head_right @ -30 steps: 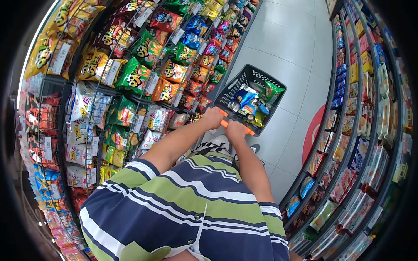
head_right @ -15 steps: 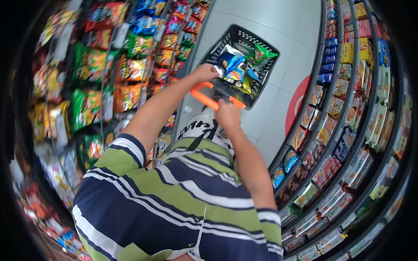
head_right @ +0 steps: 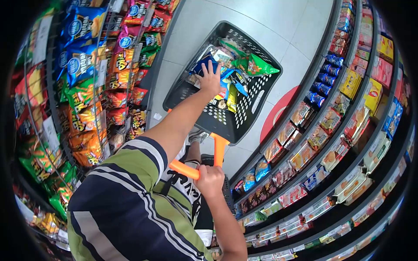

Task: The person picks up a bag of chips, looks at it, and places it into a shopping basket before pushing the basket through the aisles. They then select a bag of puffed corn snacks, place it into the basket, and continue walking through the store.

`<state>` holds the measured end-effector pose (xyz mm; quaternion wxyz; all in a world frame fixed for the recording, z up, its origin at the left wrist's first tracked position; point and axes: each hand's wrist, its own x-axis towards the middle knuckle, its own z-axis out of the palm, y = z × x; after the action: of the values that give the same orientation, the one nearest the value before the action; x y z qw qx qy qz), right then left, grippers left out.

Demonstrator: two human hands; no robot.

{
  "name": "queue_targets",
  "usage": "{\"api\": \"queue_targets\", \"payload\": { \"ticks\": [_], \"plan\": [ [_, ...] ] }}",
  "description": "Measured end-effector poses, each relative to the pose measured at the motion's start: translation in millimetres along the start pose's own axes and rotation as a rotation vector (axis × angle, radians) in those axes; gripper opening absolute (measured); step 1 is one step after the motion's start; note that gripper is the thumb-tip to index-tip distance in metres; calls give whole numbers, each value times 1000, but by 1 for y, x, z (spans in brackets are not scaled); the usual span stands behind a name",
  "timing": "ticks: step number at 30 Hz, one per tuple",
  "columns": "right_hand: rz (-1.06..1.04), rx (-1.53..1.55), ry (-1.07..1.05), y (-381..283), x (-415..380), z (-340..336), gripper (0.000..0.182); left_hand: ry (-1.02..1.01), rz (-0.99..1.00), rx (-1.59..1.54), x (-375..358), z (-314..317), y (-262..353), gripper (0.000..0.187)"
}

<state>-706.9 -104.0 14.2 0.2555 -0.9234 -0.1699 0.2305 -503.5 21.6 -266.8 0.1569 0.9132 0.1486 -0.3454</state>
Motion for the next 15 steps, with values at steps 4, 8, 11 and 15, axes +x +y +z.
{"api": "queue_targets", "payload": {
  "ticks": [4,8,11,15],
  "plan": [
    [-24,1,6,9,23,-16,28,-1,-63,-28,53,9,-6,119],
    [-51,14,-30,14,41,-33,20,33,11,-196,74,-19,-9,109],
    [-50,-2,-75,17,49,-45,16,4,32,-406,75,-45,-23,90],
    [-106,-75,-62,28,64,-60,21,-26,111,-693,67,-97,-39,82]
  ]
}}
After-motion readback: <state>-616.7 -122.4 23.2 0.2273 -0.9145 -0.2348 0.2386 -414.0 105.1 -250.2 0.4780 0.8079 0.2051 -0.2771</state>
